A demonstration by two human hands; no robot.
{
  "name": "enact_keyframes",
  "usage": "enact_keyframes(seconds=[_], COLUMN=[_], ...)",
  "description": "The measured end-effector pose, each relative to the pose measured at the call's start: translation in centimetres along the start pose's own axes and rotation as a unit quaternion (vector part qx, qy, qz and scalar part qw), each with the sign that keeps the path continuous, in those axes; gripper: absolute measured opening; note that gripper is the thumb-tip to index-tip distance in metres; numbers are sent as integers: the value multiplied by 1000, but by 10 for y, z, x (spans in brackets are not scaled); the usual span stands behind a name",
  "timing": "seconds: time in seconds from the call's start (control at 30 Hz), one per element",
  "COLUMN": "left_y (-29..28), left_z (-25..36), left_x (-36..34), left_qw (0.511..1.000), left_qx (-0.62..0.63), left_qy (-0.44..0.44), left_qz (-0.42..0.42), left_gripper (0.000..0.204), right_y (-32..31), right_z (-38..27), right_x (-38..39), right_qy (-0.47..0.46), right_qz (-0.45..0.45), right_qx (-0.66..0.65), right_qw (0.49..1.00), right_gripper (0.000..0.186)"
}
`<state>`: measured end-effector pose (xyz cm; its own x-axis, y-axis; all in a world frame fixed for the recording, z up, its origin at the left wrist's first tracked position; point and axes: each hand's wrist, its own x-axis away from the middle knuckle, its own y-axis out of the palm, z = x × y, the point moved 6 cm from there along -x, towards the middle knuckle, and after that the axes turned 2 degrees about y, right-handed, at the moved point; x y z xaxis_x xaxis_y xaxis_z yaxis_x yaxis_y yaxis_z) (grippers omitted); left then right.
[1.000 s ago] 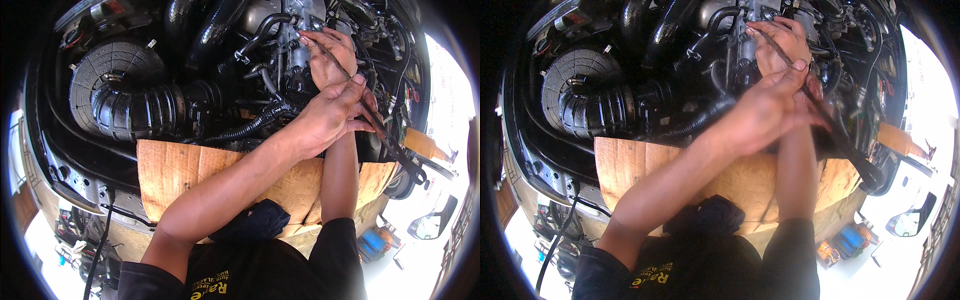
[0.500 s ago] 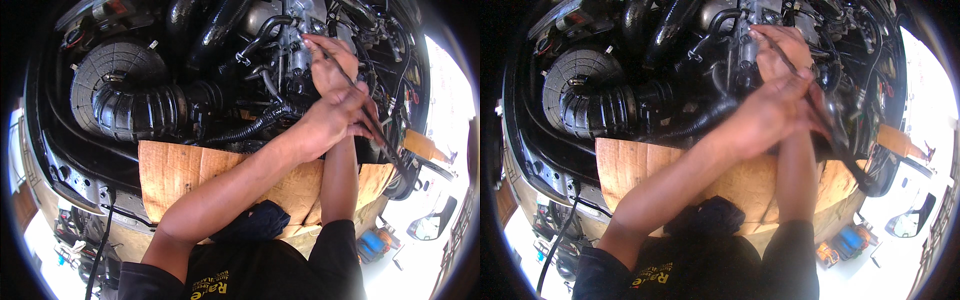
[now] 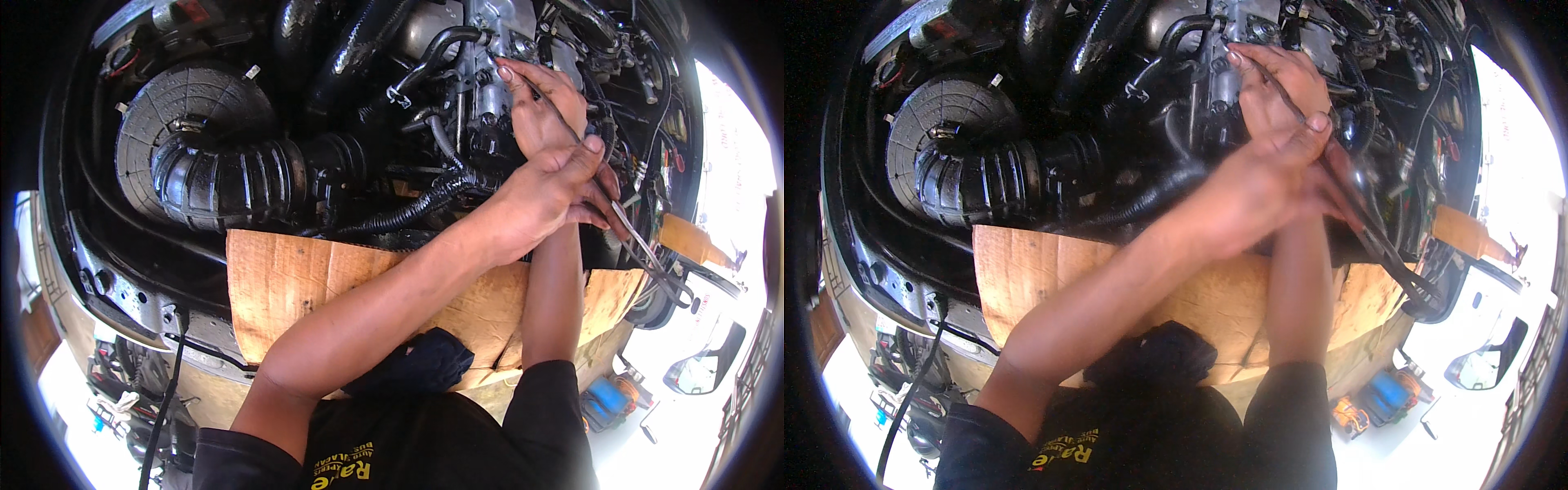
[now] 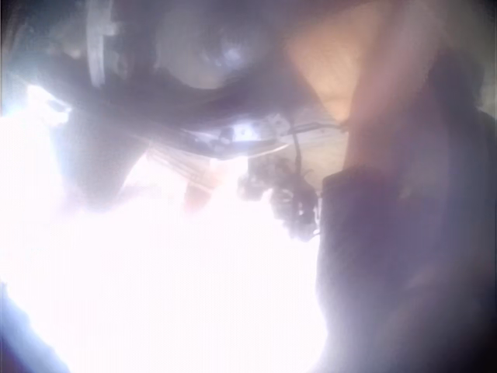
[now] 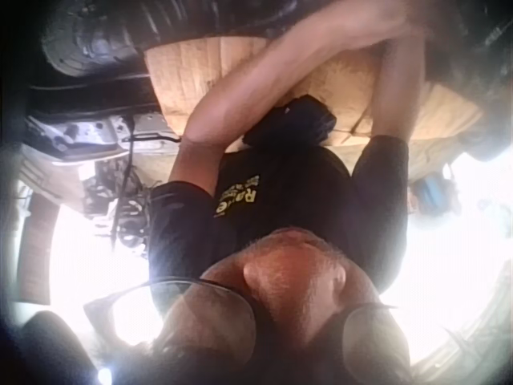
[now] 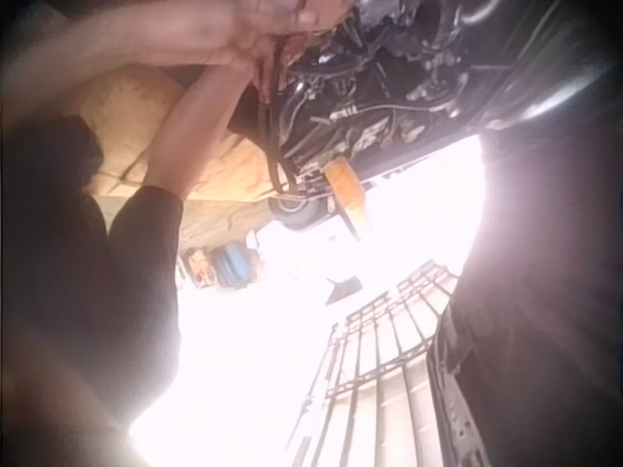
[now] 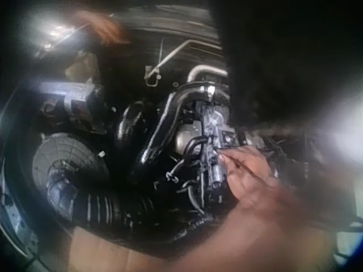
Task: The person uses a wrench to tighten bolts on the engine block while another person assists nearby. The camera wearer manipulates hoses and fasteners within the engine bay, focusing on securing components.
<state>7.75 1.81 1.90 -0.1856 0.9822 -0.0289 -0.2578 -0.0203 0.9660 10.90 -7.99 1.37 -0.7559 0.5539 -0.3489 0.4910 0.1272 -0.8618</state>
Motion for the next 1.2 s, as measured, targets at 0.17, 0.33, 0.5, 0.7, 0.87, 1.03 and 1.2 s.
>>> enact_keyframes(seconds=[0.17,0.33,0.5,0.7,0.87,1.03,1.2], left_y=[5,4,7,4,2,5,9], left_z=[-5,-16,-14,-9,1,-3,0], left_x=[4,3,2,3,6,6,7], left_qw=[999,999,999,998,998,996,995], left_qx=[-21,-4,-12,-64,-63,-75,-77], left_qy=[-38,-49,-32,-11,-30,-43,-55], left_qz=[-21,-13,-5,11,8,-6,-12], left_gripper=[56,57,53,56,52,51,51], right_y=[-13,-9,-9,-2,-7,-15,-11], right_z=[15,17,23,35,32,52,42], right_x=[8,8,8,7,-11,-3,-1], right_qy=[40,13,87,64,86,123,113], right_qz=[-33,-26,-21,41,-44,-19,-6], right_qx=[4,-47,-75,-58,-61,-94,-82], right_qw=[999,998,993,995,993,988,990], right_gripper=[16,15,14,13,15,14,14])
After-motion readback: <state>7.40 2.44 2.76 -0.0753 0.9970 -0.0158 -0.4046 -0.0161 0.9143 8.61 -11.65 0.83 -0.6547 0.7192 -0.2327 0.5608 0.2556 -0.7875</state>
